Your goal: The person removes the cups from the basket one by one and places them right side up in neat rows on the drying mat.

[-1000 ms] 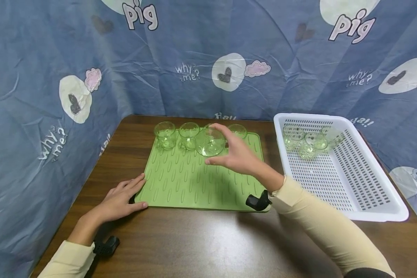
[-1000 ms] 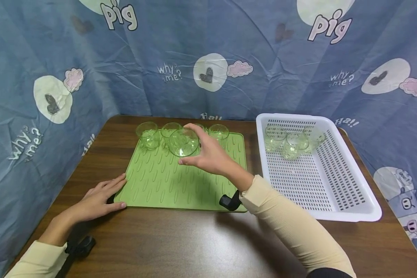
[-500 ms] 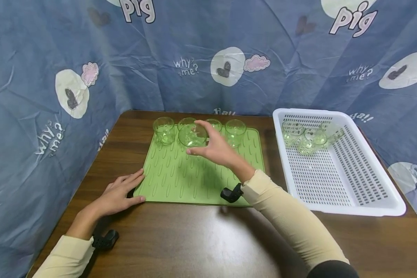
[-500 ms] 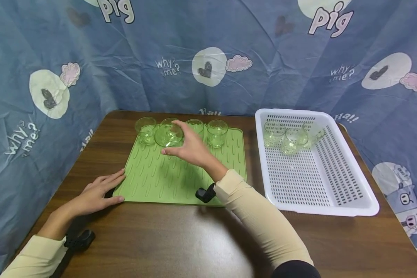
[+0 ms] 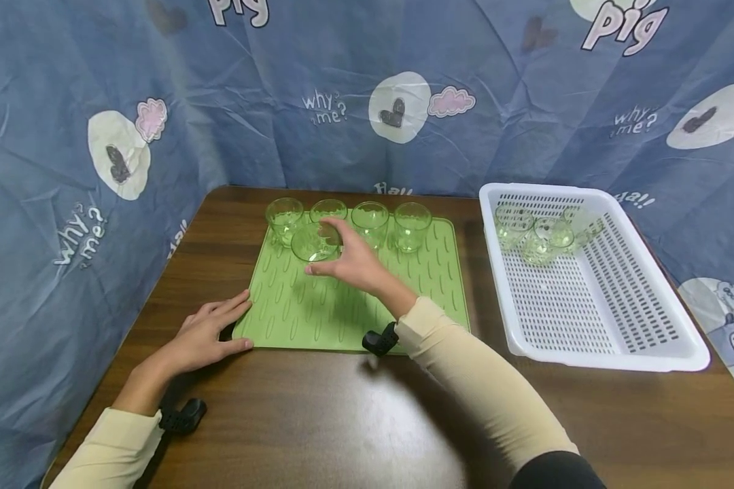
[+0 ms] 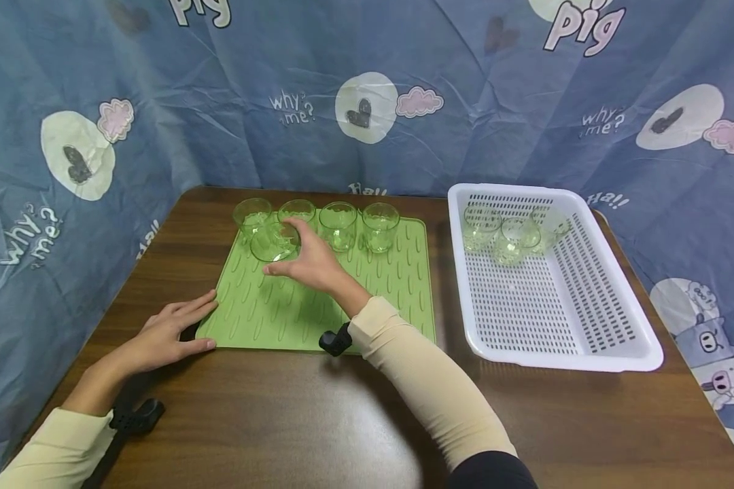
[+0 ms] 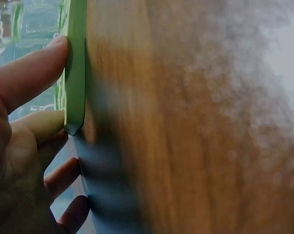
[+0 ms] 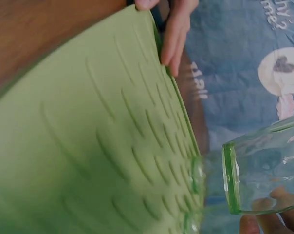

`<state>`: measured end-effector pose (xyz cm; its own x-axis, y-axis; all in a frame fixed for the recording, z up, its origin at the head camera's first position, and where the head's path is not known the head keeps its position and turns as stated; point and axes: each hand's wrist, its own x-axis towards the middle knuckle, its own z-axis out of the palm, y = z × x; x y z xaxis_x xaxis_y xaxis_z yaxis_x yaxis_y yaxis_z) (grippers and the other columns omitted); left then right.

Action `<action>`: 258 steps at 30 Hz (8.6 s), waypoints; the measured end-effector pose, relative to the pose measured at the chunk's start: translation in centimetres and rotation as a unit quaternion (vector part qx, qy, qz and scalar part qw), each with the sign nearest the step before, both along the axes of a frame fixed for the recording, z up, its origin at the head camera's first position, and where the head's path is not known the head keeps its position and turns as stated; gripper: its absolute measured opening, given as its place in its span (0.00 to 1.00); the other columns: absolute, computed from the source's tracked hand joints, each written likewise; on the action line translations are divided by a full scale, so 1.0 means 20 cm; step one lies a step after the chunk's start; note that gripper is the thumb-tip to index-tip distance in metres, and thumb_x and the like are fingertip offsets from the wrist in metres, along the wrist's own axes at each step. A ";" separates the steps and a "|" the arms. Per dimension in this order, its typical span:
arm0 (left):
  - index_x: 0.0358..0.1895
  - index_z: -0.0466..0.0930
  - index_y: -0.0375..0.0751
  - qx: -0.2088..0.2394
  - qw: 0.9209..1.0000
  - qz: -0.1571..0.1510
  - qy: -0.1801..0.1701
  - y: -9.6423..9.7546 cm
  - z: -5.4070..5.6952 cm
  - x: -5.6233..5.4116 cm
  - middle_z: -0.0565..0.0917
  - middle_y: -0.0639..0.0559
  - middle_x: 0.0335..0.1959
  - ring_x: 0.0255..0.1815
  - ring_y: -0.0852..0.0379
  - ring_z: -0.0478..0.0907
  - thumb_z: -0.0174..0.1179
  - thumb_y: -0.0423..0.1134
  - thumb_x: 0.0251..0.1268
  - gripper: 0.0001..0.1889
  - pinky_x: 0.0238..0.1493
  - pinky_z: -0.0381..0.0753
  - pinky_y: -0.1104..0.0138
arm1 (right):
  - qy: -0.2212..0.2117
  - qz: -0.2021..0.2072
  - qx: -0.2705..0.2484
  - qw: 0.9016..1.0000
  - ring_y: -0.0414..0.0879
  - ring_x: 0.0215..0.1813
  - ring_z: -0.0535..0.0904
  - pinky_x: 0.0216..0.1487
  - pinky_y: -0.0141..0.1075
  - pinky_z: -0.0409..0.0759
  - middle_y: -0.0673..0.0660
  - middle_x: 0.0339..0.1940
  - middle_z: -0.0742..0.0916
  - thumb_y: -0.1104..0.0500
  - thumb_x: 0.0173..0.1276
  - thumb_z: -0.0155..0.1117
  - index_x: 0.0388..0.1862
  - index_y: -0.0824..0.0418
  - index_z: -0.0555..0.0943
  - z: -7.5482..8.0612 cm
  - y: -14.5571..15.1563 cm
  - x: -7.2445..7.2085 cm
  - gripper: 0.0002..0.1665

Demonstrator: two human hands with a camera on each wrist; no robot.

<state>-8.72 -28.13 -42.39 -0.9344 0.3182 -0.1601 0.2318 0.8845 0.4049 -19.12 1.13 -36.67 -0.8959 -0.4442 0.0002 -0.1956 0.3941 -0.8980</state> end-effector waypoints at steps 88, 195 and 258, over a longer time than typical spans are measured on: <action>0.71 0.66 0.30 -0.003 1.000 0.012 -0.002 0.02 -0.01 0.00 0.62 0.31 0.75 0.71 0.28 0.57 0.66 0.54 0.63 0.40 0.59 0.57 0.31 | 0.215 0.130 0.188 0.949 0.55 0.80 0.59 0.78 0.52 0.59 0.60 0.81 0.61 0.49 0.62 0.73 0.80 0.55 0.55 0.35 0.33 0.24 0.53; 0.71 0.67 0.31 0.003 1.000 0.020 0.014 0.01 -0.04 0.00 0.63 0.28 0.74 0.70 0.29 0.59 0.67 0.53 0.61 0.40 0.57 0.58 0.31 | -0.020 -0.392 0.123 0.912 0.70 0.78 0.58 0.75 0.60 0.60 0.70 0.80 0.61 0.44 0.70 0.62 0.82 0.64 0.35 0.01 1.90 -0.27 0.60; 0.73 0.64 0.32 0.007 1.000 0.018 -0.010 0.01 0.00 0.00 0.60 0.33 0.77 0.72 0.29 0.56 0.64 0.54 0.64 0.41 0.60 0.55 0.30 | 0.160 -0.136 -0.118 0.971 0.49 0.66 0.77 0.52 0.29 0.76 0.59 0.67 0.78 0.69 0.56 0.73 0.72 0.59 0.62 0.53 0.78 0.10 0.47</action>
<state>-8.70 -27.98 -42.48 -0.9419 0.2869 -0.1746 0.1917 0.8861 0.4221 -17.20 16.72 -26.10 -0.9172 -0.1458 0.3707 -0.3971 0.2613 -0.8798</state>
